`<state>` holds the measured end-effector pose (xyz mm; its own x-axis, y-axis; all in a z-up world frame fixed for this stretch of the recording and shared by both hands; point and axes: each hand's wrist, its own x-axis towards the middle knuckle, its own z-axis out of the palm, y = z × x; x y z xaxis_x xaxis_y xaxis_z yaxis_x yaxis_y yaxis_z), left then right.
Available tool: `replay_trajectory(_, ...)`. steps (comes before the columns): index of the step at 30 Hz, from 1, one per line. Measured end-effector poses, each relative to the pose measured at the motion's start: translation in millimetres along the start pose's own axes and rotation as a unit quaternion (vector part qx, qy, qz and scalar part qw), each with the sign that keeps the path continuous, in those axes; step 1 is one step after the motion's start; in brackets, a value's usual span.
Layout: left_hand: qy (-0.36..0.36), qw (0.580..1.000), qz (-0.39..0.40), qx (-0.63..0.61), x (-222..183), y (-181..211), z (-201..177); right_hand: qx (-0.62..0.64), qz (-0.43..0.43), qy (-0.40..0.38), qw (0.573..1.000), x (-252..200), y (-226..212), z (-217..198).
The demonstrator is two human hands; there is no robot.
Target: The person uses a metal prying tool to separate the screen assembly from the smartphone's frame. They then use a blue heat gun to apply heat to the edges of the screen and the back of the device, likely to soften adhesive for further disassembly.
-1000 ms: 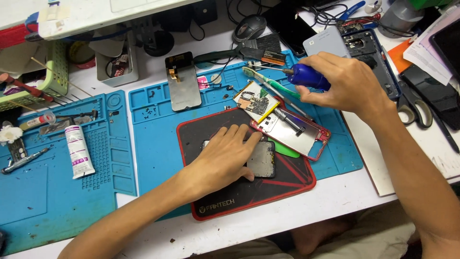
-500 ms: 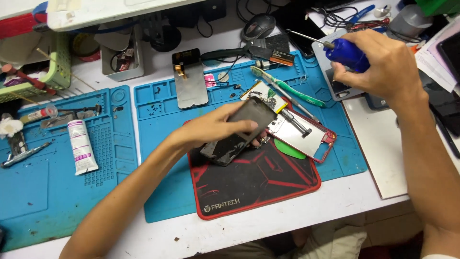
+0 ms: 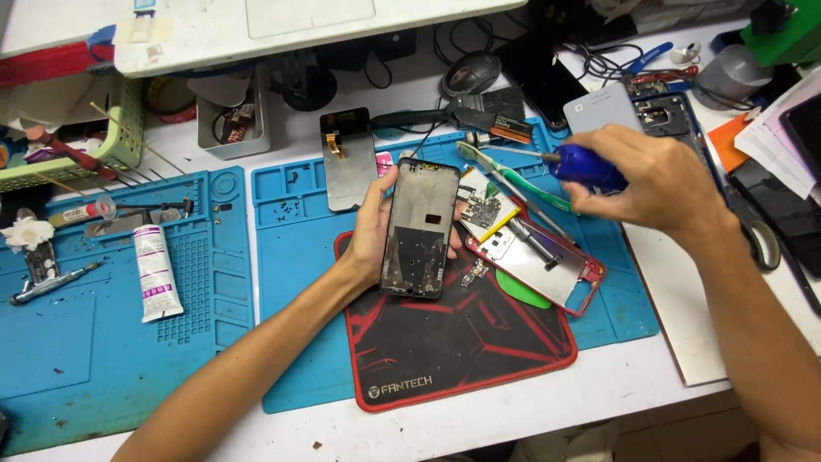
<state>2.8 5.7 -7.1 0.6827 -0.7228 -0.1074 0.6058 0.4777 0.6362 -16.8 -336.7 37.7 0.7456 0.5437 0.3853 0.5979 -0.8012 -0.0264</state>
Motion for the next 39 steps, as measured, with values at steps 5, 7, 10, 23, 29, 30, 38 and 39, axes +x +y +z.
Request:
replay_trajectory(5,0.031,0.999,0.006,-0.013,-1.2,-2.2,-2.3,0.007,-0.022,-0.039,0.999,5.8,-15.6,2.8)
replay_trajectory(7,0.022,1.000,0.006,-0.014,-0.5,-2.6,-2.7,0.018,-0.021,-0.050,0.998,6.0,-15.0,6.5)
replay_trajectory(10,0.004,1.000,0.005,-0.029,-2.1,-4.1,-2.7,0.035,-0.014,-0.067,0.997,6.0,-14.8,9.3)
replay_trajectory(23,-0.011,0.999,0.017,-0.035,-3.1,3.7,2.8,0.056,0.008,-0.083,0.995,6.2,-37.7,7.1)
replay_trajectory(29,0.001,0.999,0.023,-0.024,-7.0,0.6,2.7,0.086,0.031,-0.113,0.989,5.5,-34.3,5.8)
replay_trajectory(30,0.002,0.999,0.019,-0.026,-8.0,-0.2,3.1,0.088,0.034,-0.115,0.989,5.6,-33.4,5.3)
replay_trajectory(38,0.031,0.999,0.022,-0.005,-10.2,3.3,2.5,0.086,0.061,-0.095,0.990,6.7,-31.2,1.2)
replay_trajectory(39,0.033,0.999,0.024,-0.005,-10.7,3.2,-0.5,0.087,0.059,-0.094,0.990,6.2,-30.8,2.7)
